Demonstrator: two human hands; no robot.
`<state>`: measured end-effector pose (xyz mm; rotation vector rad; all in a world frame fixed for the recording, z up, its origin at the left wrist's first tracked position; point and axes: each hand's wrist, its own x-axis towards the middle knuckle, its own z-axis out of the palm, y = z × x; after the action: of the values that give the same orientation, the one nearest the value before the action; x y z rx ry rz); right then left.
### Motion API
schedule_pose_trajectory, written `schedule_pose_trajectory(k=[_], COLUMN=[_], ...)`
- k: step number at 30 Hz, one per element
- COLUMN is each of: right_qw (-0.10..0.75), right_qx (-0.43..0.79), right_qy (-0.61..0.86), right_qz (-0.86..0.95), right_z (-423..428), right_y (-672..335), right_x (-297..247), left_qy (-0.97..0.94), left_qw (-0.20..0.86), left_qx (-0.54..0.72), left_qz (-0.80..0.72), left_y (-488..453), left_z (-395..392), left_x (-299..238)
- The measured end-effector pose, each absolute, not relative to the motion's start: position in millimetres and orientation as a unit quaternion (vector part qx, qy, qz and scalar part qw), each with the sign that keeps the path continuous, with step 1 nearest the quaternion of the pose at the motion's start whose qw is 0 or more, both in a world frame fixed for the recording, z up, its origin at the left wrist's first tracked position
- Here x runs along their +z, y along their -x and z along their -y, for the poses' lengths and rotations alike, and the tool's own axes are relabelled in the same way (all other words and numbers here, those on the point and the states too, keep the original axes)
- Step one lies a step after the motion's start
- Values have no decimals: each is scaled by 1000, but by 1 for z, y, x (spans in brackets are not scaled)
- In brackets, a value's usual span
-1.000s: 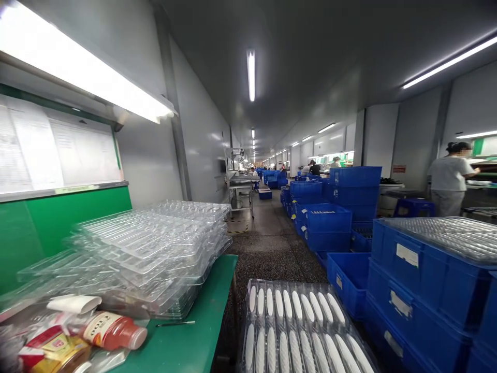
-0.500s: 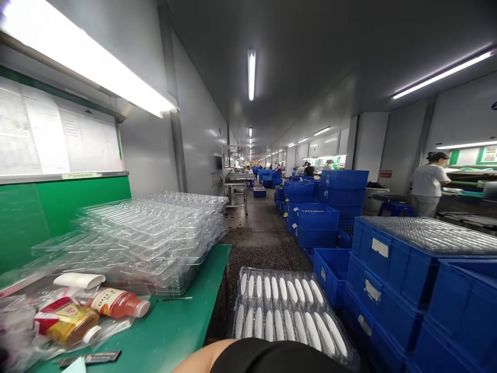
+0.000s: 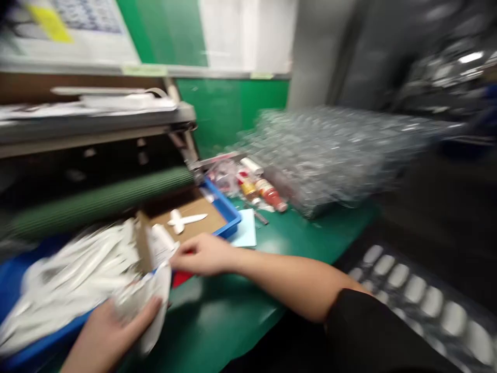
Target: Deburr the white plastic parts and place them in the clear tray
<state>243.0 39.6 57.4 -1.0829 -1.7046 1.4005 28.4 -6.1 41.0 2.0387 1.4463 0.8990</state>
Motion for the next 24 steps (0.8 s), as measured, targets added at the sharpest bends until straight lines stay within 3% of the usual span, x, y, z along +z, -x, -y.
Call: schedule_pose_trajectory(k=[1,4,8,10,13,15,18,22,24], right_qw=[400,464,395,353,379,391,330,368,360], right_qx=[558,624,726,721,666,687,744,651,661], right_qy=[420,392,316,344,429,412,332,408,411], right_qz=[593,492,466,487,478,454,476,523,514], right_z=[-43,-46,-35,-34,-37,-37,-34,-31,-31], right_y=[-245,-256,-259,-256,-256,-257,-259,-260,-263], right_x=[52,41,31,27,24,24,26,26,26], left_qy=[-741,-744,-773,-806,-845,-854,-861,-867,-875], left_qw=[259,283,350,336,285,265,250,248,244], left_qx=[300,309,298,298,316,335,352,342,327], left_qz=[-541,-521,-437,-384,-323,-298,-269,-263,-260], left_y=[-21,-22,-36,-36,-31,-29,-28,-27,-25], left_z=[12,11,6,9,12,13,14,17,18], left_x=[39,33,28,26,25,25,27,27,26])
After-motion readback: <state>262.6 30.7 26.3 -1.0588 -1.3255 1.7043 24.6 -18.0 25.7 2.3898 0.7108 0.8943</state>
